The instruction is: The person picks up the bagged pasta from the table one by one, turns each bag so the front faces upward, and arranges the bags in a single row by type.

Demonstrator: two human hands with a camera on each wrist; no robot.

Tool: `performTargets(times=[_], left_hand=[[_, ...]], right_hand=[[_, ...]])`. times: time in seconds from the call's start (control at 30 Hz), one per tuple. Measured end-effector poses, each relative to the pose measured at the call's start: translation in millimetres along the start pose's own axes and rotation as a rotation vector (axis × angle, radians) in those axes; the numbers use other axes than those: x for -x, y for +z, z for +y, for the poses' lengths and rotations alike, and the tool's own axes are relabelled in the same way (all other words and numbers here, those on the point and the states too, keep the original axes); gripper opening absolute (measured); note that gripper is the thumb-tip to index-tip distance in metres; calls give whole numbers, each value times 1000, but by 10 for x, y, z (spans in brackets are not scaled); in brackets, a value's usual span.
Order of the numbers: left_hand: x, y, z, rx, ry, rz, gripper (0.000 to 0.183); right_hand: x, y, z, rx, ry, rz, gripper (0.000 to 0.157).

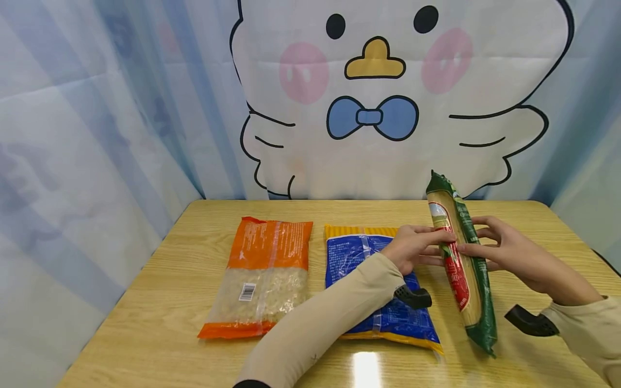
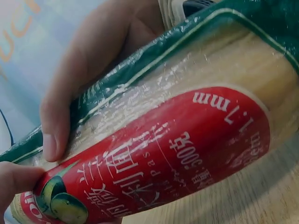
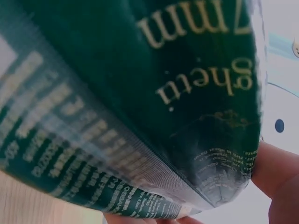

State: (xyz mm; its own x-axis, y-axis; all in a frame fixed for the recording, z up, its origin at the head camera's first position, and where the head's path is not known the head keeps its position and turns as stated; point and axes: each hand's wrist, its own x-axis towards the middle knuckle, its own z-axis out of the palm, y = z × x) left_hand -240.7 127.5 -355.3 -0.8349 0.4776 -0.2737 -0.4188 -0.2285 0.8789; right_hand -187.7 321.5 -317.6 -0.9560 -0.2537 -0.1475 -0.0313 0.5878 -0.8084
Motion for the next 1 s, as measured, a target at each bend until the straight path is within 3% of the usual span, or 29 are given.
performTargets(times=[0.53,0.8,1.0], left_hand=[[2,70,18,37,18,148,21],[67,130,43,61,-2,211,20],[73,197,56,43,-14,217,17]], right_hand=[[166,110,-142,226,16,38,79],[96,86,-113,146,30,-52,78],[110,88,-91,149,38,-37,89]])
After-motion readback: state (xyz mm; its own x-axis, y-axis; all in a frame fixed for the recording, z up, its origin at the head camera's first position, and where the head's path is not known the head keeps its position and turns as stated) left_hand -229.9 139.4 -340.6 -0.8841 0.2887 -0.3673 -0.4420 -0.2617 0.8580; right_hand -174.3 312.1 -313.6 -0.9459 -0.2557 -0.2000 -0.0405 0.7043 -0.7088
